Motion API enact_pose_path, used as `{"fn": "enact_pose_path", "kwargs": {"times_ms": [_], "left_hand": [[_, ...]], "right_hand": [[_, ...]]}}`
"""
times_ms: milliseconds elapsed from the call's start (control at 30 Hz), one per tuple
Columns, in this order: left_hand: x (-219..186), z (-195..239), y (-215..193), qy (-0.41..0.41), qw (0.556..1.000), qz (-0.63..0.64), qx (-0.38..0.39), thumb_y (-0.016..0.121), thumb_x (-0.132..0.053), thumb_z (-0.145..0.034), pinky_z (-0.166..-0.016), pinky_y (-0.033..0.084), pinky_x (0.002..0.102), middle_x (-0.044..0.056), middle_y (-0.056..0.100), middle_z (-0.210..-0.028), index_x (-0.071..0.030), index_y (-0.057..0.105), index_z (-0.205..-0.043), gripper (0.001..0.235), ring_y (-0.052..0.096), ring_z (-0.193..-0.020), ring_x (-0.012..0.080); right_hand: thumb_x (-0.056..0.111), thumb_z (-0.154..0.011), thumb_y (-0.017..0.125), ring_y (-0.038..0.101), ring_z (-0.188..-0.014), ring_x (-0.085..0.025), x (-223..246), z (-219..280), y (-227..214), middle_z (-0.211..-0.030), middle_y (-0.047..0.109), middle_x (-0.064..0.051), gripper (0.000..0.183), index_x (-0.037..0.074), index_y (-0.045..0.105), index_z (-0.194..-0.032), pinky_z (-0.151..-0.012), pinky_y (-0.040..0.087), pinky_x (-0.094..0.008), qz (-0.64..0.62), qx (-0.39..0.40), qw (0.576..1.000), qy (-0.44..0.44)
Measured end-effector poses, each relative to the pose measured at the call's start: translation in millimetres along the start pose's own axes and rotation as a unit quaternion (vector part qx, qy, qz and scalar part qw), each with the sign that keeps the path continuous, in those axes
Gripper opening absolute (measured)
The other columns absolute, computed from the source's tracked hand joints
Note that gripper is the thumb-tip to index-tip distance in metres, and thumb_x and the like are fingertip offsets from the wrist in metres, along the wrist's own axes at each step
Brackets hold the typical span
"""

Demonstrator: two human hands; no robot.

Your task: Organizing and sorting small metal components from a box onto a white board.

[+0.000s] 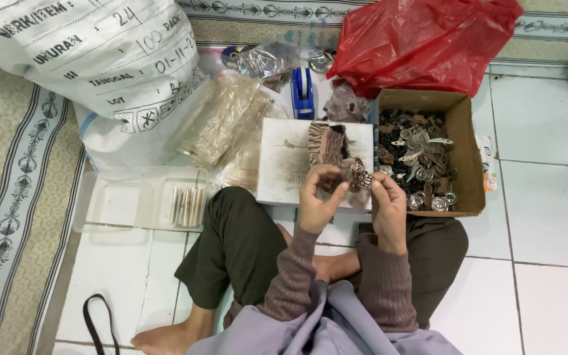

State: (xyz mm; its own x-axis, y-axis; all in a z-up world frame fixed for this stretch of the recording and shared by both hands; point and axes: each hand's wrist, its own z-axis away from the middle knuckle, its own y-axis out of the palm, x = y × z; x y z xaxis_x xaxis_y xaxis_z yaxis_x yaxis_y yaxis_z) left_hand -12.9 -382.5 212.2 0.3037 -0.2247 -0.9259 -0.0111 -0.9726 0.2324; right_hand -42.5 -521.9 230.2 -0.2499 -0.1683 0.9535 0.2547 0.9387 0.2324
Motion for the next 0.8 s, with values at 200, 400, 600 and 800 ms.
{"fn": "enact_pose_path", "kwargs": {"times_ms": [200,400,600,800], "left_hand": [[-40.2,-4.0,-0.5,0.07,0.991,-0.085,0.074,0.078,-0.02,-0.092,-0.107,0.046,0.04,0.004,0.068,-0.117,-0.017,0.076,-0.114,0.023,0.064,-0.12,0.0259],[-40.2,2.4,3.8,-0.044,0.997,-0.057,0.02,0.076,-0.021,-0.095,-0.084,0.057,0.035,0.007,0.079,-0.088,-0.014,0.082,-0.098,0.01,0.075,-0.091,0.0237],[-30.2,5.6,1.5,-0.113,0.989,-0.088,-0.025,0.083,-0.032,-0.089,-0.069,0.056,0.033,0.008,0.073,-0.066,-0.013,0.078,-0.08,0.022,0.068,-0.073,0.0115],[-21.4,0.9,-7.8,-0.136,0.989,-0.058,-0.026,0.082,-0.031,-0.09,-0.057,0.043,0.023,0.002,0.052,-0.048,-0.01,0.065,-0.062,0.039,0.046,-0.062,0.0052]], "right_hand": [[-0.003,-0.096,0.053,0.043,-0.066,-0.013,18.9,11.7,-0.2,-0.078,0.052,-0.01,0.017,-0.003,0.062,-0.082,-0.06,0.041,-0.027,0.075,0.059,0.995,0.001],[0.001,-0.099,0.045,0.037,-0.069,-0.012,41.9,9.0,12.3,-0.073,0.047,-0.006,0.028,0.001,0.059,-0.075,-0.064,0.035,-0.027,0.097,0.02,0.995,-0.007],[0.007,-0.108,0.047,0.024,-0.066,-0.006,48.7,8.1,21.5,-0.065,0.029,0.005,0.041,0.012,0.042,-0.068,-0.062,0.026,-0.026,0.1,-0.025,0.994,-0.021],[0.009,-0.111,0.051,0.02,-0.065,-0.006,48.4,4.3,17.1,-0.062,0.026,0.007,0.045,0.013,0.044,-0.066,-0.062,0.024,-0.026,0.104,-0.07,0.992,-0.03]]}}
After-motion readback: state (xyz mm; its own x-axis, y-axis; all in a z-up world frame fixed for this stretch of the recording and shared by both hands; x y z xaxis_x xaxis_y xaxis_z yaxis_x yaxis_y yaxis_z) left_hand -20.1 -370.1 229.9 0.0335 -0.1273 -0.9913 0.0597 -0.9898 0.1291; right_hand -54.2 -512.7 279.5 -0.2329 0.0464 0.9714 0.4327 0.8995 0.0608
